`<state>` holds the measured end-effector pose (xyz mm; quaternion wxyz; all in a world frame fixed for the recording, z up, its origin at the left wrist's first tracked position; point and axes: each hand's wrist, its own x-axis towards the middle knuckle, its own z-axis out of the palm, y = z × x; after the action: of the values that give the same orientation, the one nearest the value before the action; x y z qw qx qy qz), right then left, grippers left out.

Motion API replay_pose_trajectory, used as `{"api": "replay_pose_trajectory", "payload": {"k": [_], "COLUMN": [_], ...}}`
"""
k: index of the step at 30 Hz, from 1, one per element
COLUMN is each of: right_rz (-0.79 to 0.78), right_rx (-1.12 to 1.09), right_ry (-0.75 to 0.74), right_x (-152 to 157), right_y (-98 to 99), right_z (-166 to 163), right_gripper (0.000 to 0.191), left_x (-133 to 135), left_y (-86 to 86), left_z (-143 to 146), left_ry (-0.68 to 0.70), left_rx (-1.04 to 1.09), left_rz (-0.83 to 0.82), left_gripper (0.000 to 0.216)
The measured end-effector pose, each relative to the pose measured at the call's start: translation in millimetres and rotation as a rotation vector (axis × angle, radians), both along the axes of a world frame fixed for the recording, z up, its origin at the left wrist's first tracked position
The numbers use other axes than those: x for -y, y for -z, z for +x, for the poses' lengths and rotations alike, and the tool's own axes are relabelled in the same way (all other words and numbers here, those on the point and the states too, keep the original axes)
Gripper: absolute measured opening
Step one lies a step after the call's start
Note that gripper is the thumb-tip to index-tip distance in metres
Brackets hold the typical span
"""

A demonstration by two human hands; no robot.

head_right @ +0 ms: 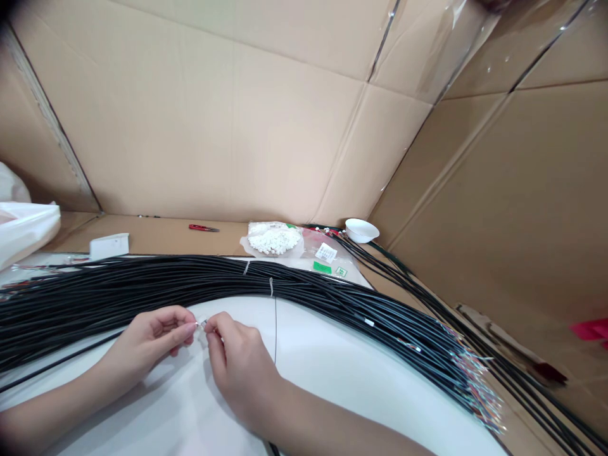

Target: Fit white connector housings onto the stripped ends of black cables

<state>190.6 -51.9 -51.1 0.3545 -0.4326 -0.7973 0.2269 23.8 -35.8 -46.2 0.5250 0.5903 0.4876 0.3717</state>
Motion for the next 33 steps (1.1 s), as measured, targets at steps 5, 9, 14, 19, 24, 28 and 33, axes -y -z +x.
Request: {"api": "replay_pose_trajectory", "payload": {"k": [5,9,14,19,24,28,33], "right_rz": [0.017,0.004,-0.048,-0.083,-0.085,-0.142,-0.152], "right_rx": [0.0,-0.012,-0.026,-0.03,-0.065,-0.098,-0.07], "right_ry": [0.005,0.004,-0.016,-0.056,-0.088,-0.098,-0.027], "right_x": [-1,-1,0,2,4,5,6], "right_y": [-0.8,-2.5,-4.9,-6.7,-7.5,-10.3,-14.2], "right_z": [0,-1,-1,-1,-2,-1,-1], "right_gripper": [0.015,0.014,0.011,0.013,0.011,0.007,0.007], "left_x": [1,5,8,7,6,5,2], "left_y": [-1.2,-2.2,-1.4,-0.3,-1.6,-0.3,-0.5], "left_z": [0,0,-1,-1,1,1,0], "left_ry": [-0.013,-0.015,-0.017,-0.102,0.093,0.105,0.117], "left_rx": [-0.032,-0.089,-0.122,0.032,0.124,0.187,0.149], "left_rz": [0.008,0.054,0.126,0.093,0.011,-0.018,-0.034], "left_gripper": [0.02,0.019,0.017,0.013,0.016,0.014,0.016]}}
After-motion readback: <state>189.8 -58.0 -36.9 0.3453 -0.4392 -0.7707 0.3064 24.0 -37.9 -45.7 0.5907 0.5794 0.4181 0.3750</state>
